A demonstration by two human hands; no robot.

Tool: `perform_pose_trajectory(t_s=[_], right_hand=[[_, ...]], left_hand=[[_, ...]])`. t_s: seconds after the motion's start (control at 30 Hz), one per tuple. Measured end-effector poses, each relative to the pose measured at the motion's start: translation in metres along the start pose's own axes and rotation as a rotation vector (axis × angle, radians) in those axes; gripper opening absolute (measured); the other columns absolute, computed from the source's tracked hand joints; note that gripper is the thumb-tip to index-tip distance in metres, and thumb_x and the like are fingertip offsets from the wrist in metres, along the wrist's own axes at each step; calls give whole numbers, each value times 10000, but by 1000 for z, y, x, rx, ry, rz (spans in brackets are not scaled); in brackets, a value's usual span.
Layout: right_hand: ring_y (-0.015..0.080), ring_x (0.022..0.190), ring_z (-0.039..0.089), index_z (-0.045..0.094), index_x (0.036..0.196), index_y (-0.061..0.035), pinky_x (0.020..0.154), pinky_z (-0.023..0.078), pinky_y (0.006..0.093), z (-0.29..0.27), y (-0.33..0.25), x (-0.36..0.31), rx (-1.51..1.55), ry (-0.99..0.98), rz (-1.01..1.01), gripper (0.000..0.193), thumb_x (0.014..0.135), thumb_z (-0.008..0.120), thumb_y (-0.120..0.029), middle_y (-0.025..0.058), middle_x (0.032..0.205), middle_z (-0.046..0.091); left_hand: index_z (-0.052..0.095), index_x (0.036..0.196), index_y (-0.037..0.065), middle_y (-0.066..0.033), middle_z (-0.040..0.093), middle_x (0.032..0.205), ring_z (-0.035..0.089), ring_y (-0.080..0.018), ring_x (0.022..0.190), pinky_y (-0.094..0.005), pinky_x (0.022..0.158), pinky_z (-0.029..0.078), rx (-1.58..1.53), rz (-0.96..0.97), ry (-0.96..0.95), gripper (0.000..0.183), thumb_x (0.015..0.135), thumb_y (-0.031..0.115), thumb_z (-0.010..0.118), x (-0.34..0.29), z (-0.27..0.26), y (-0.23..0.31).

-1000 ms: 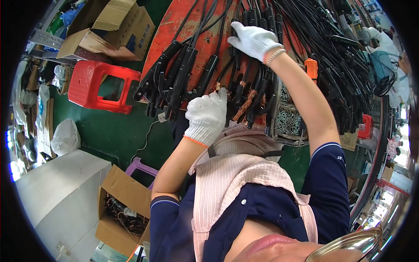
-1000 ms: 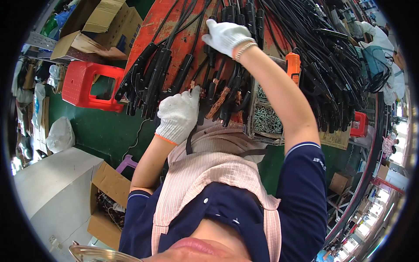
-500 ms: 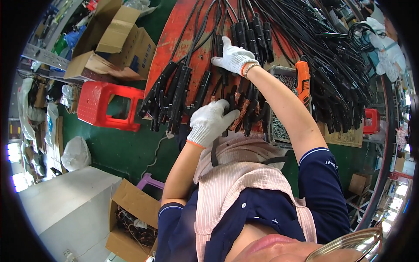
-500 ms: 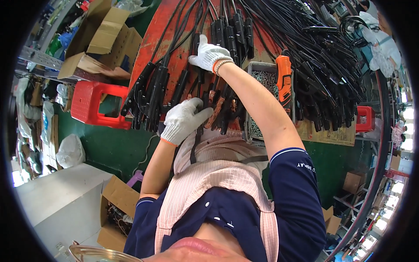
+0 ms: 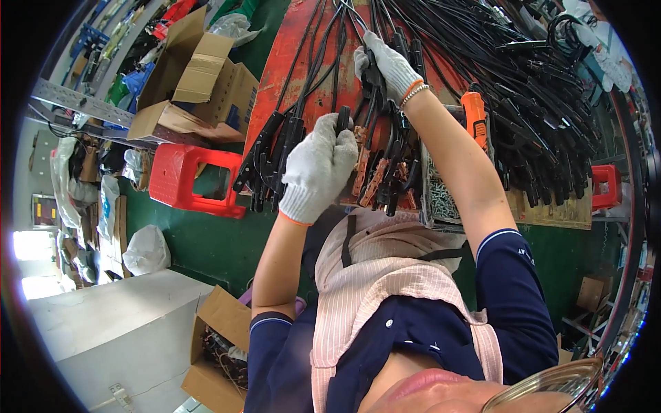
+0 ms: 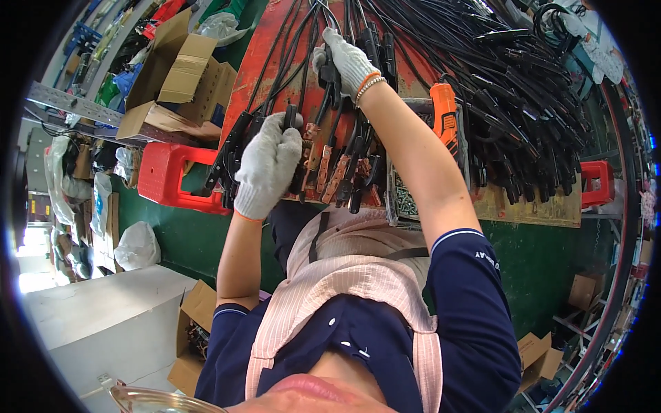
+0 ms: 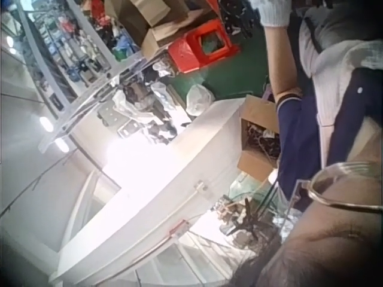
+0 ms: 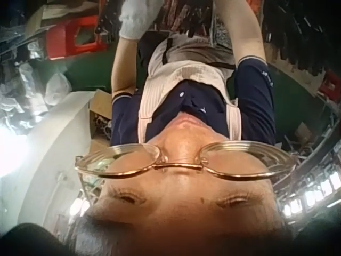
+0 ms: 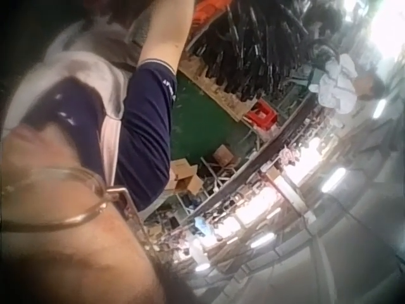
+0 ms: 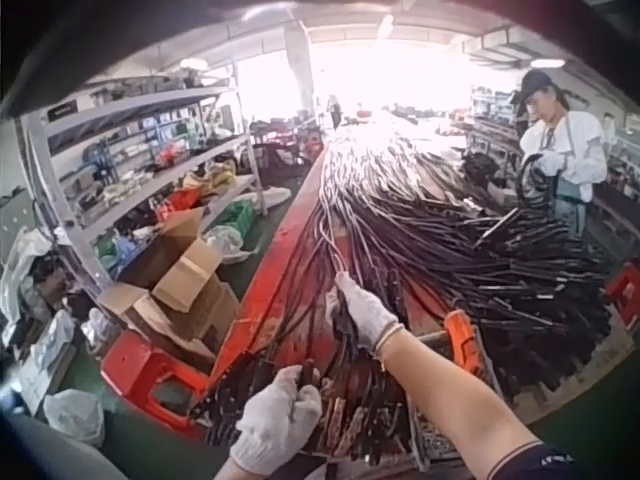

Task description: The person assembles black plastic components by inserting screws from a parts box into them using an electric screwdriver.

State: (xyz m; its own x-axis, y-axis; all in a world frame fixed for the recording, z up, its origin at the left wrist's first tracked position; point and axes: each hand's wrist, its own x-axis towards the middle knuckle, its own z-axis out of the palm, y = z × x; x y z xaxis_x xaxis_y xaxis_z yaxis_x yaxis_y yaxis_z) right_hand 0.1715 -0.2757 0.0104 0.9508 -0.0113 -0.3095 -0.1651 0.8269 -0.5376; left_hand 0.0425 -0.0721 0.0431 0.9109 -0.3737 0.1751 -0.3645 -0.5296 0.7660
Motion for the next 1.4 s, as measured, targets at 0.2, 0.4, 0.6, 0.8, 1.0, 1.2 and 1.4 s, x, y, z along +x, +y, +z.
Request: perform_pose_trajectory(t_s=[0.2, 0.4, 0.6, 0.8, 1.0, 1.2, 1.4], right_hand=[[79, 557, 505, 550, 921, -54, 482, 458, 205, 29, 10, -60, -32, -32, -16, 204, 932, 642, -236, 19, 753, 548], [73, 616, 533, 582, 907, -63, 546, 491, 223, 43, 22, -109, -312, 82, -225, 250, 920, 636, -307, -3, 713, 562], [58, 602, 530, 605, 906, -84, 535, 479, 208, 29, 14, -107, -189, 12, -249, 203, 936, 613, -284, -24, 712, 569], [97, 613, 567, 570, 958, -50, 568, 520, 263, 17, 2, -103, -227, -55, -256, 241, 899, 638, -274, 16, 769, 576], [163, 878, 600, 559, 1192, 3, 802, 483, 289, 16, -10, -110, -453, 226, -476, 459, 933, 593, -375, 66, 998, 606], [356, 798, 641, 527, 1235, -46, 670, 539, 390, -79, -60, -136, -1786, 18, -1297, 372, 930, 606, -245, 196, 1009, 606], [410, 855, 646, 329, 1442, -136, 727, 529, 487, -113, -56, -195, -1870, 403, -924, 732, 856, 677, -405, 220, 1016, 643]], left_hand=[[465, 1310, -40, -127, 610, 1050, 594, -180, 836, -308, 753, 505, -430, -22, 85, 390, 952, 114, 478, 14, 23, -2], [458, 1325, -39, -62, 615, 990, 553, -88, 857, -235, 806, 474, -667, 34, 321, 368, 987, 107, 479, 44, 49, 6], [443, 1345, -11, -8, 614, 944, 523, -41, 774, -196, 713, 461, -765, 68, 344, 375, 999, 125, 497, 45, 61, 17], [379, 1375, -31, -130, 612, 1177, 581, -158, 1064, -289, 975, 440, -751, 132, 335, 415, 1005, 131, 477, 47, 66, 31], [167, 1462, 58, -112, 631, 1001, 624, -173, 889, -292, 815, 514, -1055, 25, 17, 806, 887, 217, 708, 44, 88, 37], [323, 1331, 98, -135, 620, 890, 620, -179, 605, -285, 398, 492, -1048, -564, -552, 545, 874, 25, 610, 14, 94, 60], [133, 1419, 103, -170, 618, 1018, 681, -246, 753, -382, 621, 622, -1568, -732, -511, 748, 870, -36, 621, -9, 136, 61]])
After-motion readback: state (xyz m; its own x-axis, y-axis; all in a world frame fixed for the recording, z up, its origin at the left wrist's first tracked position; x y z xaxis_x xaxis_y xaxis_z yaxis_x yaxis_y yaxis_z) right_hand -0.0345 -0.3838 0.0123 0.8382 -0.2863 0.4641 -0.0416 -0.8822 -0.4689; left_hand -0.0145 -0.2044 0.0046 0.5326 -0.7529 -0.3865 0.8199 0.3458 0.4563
